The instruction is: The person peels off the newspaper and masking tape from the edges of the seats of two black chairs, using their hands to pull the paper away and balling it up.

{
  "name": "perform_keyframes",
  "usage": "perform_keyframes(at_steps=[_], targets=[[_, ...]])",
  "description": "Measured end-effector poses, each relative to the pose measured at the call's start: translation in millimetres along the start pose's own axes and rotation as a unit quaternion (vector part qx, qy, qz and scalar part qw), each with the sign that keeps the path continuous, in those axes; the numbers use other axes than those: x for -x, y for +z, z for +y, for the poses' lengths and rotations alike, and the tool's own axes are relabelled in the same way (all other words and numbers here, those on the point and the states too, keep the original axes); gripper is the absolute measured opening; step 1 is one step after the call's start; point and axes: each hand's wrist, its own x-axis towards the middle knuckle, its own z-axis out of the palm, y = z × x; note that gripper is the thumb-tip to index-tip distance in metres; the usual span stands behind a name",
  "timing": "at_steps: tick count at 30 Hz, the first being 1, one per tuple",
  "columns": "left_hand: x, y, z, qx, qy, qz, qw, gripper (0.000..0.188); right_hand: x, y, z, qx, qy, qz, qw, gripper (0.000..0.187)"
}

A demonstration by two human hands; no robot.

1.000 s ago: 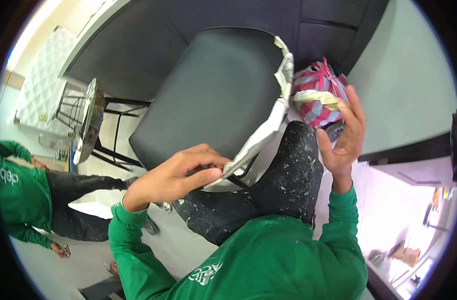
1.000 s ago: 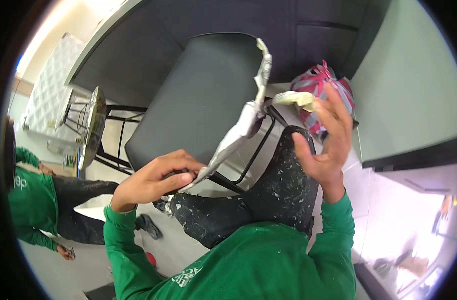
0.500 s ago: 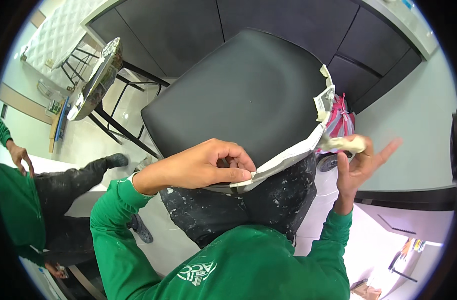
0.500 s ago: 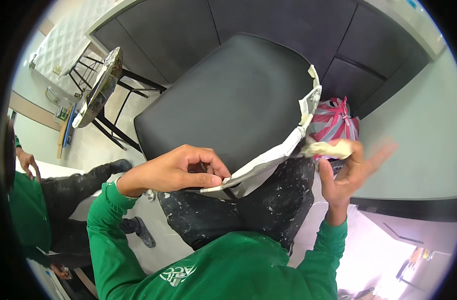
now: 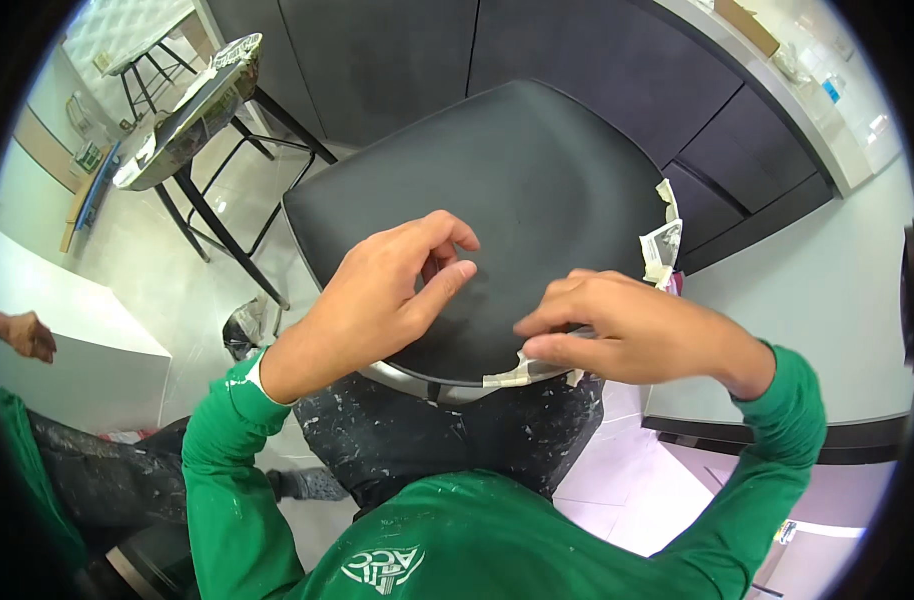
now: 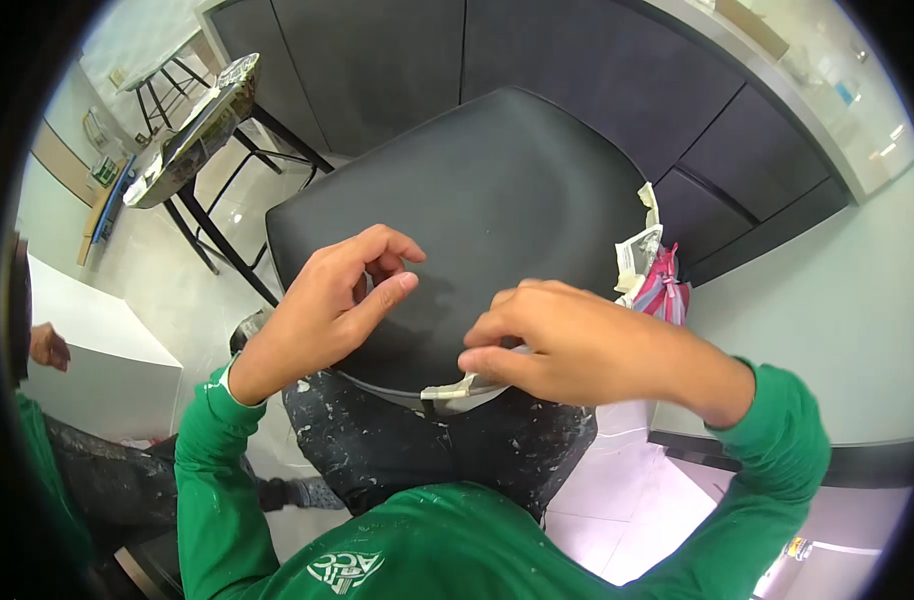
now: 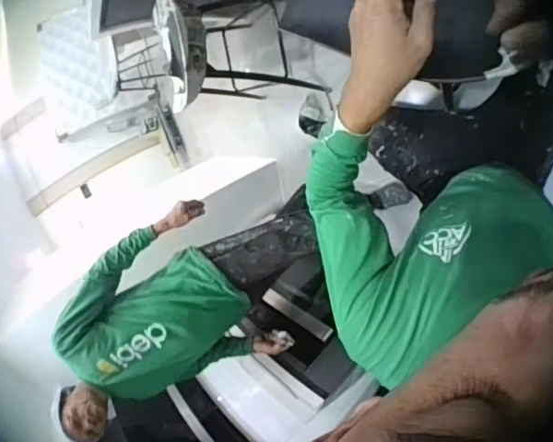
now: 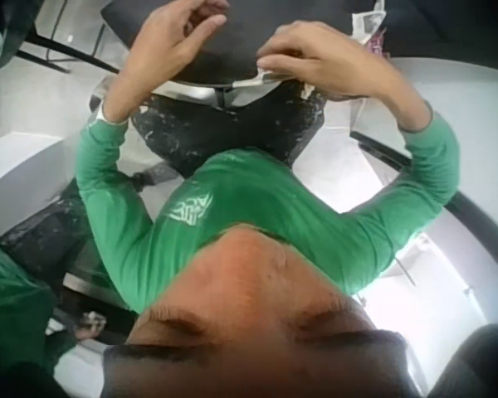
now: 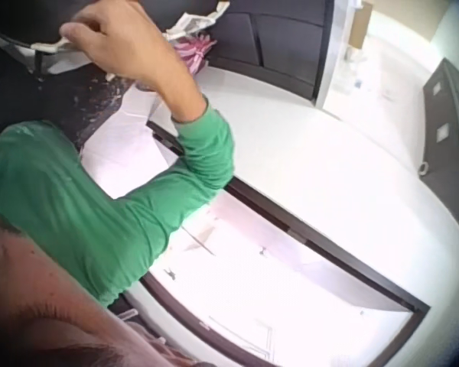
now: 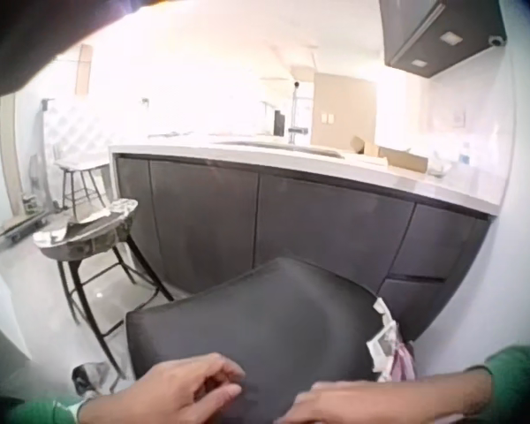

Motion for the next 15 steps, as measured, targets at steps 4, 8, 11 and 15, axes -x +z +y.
perform_keyframes(at_steps=[4, 8, 11, 15], targets=[[5.9, 2.5, -6.5, 0.003, -0.02, 0.002, 1.0, 0.024, -21.7, -0.4, -5.0, -0.1, 0.074, -0.105, 0.987, 0.026], [5.8, 6.9, -13.4, -0.019, -0.007, 0.042, 0.999, 0.024, -30.8, -1.7, 5.2, -0.215, 0.101, -0.135, 0.962, 0.022], [8.4, 7.7, -18.8, -0.016, -0.007, 0.072, 0.997, 0.022, -37.5, -2.7, -4.5, -0.211, 0.181, -0.149, 0.949, 0.022], [7.0, 11.8, -17.9, -0.019, 0.002, 0.071, 0.997, 0.021, -37.8, -1.8, -5.1, -0.185, 0.186, -0.173, 0.95, 0.025]])
